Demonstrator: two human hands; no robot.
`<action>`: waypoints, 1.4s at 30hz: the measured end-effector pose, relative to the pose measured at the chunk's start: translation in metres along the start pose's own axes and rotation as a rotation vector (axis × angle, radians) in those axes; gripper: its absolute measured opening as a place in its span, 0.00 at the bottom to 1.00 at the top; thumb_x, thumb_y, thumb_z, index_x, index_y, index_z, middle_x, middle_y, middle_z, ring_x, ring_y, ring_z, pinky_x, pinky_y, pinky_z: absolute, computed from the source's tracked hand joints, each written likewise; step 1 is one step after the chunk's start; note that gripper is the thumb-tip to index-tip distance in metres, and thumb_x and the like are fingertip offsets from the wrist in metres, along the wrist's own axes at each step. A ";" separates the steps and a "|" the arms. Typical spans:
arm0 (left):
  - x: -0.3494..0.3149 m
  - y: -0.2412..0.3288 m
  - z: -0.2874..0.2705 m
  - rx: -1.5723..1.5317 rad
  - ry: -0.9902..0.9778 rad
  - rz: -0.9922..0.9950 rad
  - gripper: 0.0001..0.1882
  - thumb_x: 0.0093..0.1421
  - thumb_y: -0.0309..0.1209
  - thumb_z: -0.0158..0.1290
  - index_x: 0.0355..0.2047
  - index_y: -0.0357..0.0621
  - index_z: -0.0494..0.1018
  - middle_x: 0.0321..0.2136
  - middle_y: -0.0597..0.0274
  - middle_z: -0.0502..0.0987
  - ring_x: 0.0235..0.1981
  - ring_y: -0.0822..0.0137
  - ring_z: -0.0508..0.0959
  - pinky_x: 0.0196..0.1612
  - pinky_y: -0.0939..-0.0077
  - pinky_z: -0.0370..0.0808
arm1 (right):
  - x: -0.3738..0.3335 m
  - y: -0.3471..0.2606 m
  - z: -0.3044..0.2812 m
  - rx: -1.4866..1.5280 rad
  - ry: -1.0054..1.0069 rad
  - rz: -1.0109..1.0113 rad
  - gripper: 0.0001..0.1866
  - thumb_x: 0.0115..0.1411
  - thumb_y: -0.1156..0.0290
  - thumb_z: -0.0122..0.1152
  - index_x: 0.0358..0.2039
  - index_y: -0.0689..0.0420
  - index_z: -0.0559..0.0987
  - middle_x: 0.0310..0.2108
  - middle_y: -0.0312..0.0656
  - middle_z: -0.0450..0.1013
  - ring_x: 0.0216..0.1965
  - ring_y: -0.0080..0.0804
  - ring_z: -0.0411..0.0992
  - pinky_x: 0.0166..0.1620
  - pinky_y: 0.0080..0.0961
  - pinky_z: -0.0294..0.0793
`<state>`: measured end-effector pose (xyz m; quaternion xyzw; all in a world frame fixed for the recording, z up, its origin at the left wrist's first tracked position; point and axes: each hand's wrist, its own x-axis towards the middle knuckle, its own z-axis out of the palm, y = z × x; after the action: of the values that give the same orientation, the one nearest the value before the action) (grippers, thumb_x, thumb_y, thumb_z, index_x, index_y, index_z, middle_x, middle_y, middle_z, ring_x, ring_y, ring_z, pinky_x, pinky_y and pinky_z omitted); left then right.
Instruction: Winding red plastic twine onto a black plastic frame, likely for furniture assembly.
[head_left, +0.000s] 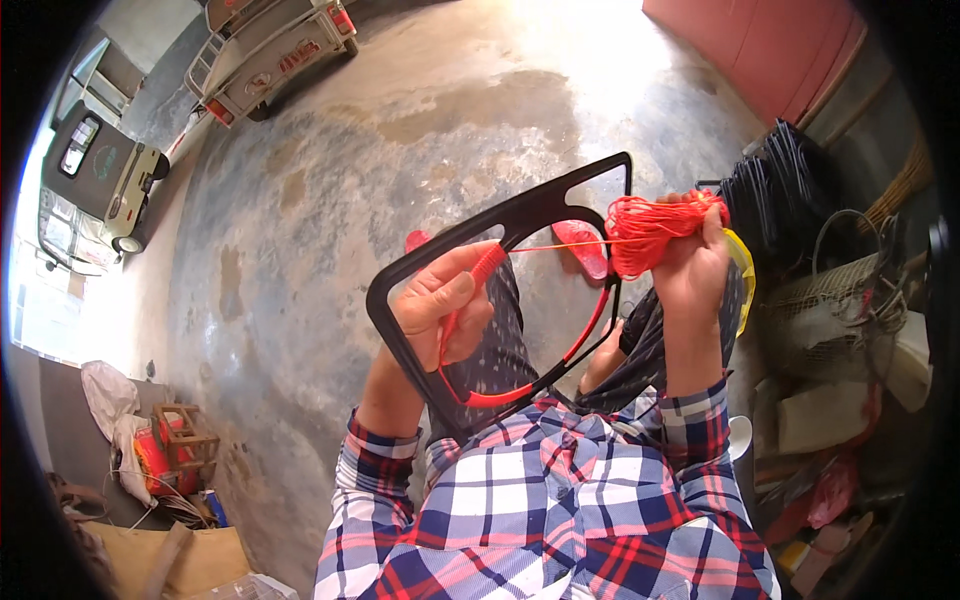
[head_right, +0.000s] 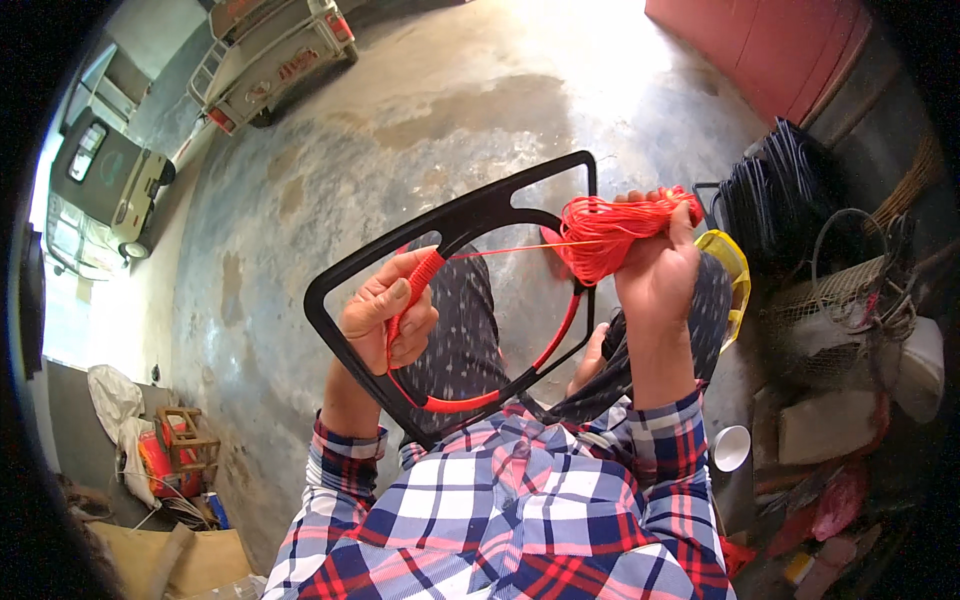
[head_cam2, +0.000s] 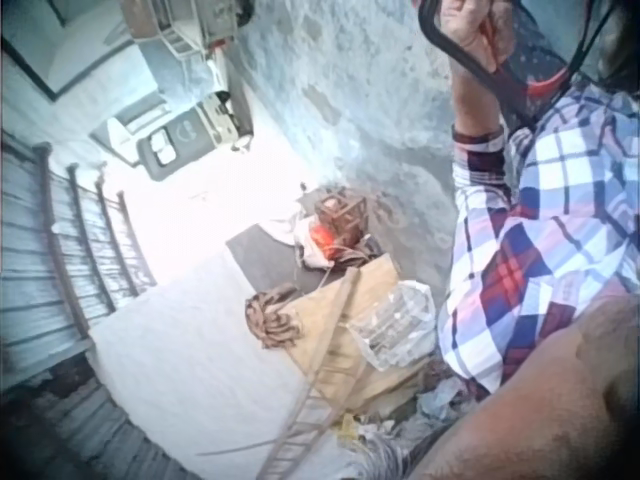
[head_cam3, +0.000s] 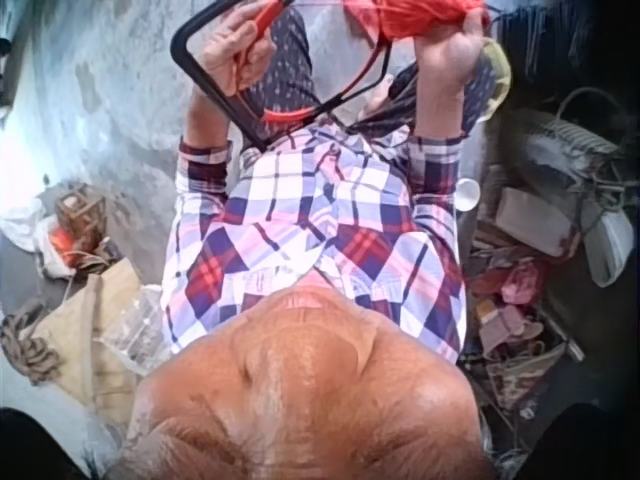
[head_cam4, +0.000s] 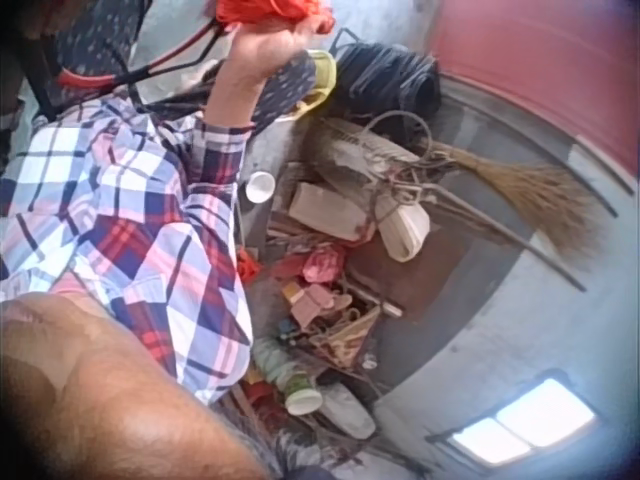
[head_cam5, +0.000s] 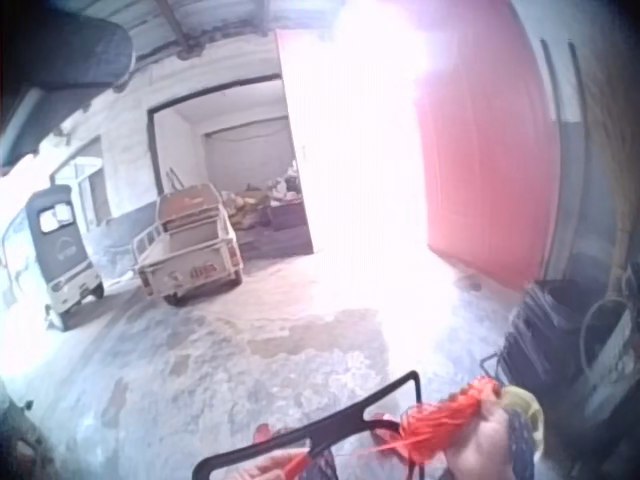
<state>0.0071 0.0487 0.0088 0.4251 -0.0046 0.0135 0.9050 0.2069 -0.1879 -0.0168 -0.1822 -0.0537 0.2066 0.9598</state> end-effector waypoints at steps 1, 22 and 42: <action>0.002 0.000 0.000 0.011 -0.006 0.003 0.24 0.68 0.37 0.49 0.63 0.46 0.64 0.17 0.65 0.64 0.11 0.78 0.60 0.09 0.85 0.56 | 0.000 0.003 0.003 -0.042 0.008 0.019 0.19 0.69 0.60 0.51 0.51 0.61 0.70 0.44 0.47 0.73 0.48 0.40 0.72 0.59 0.43 0.67; 0.014 -0.011 0.038 -0.172 -0.060 0.027 0.33 0.64 0.47 0.51 0.59 0.30 0.65 0.51 0.46 0.75 0.48 0.60 0.78 0.51 0.65 0.75 | -0.036 0.049 0.038 -0.651 -0.429 0.288 0.10 0.61 0.76 0.55 0.40 0.67 0.79 0.38 0.42 0.77 0.40 0.27 0.75 0.46 0.22 0.73; 0.000 -0.002 0.041 -0.202 0.001 -0.111 0.44 0.65 0.64 0.35 0.62 0.33 0.61 0.17 0.62 0.66 0.12 0.76 0.60 0.12 0.85 0.54 | -0.046 0.053 -0.004 -0.068 -0.390 0.406 0.20 0.52 0.60 0.53 0.36 0.65 0.72 0.45 0.52 0.73 0.54 0.46 0.69 0.58 0.43 0.66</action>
<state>0.0076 0.0164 0.0336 0.3313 0.0179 -0.0368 0.9427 0.1454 -0.1634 -0.0413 -0.1783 -0.2067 0.4240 0.8635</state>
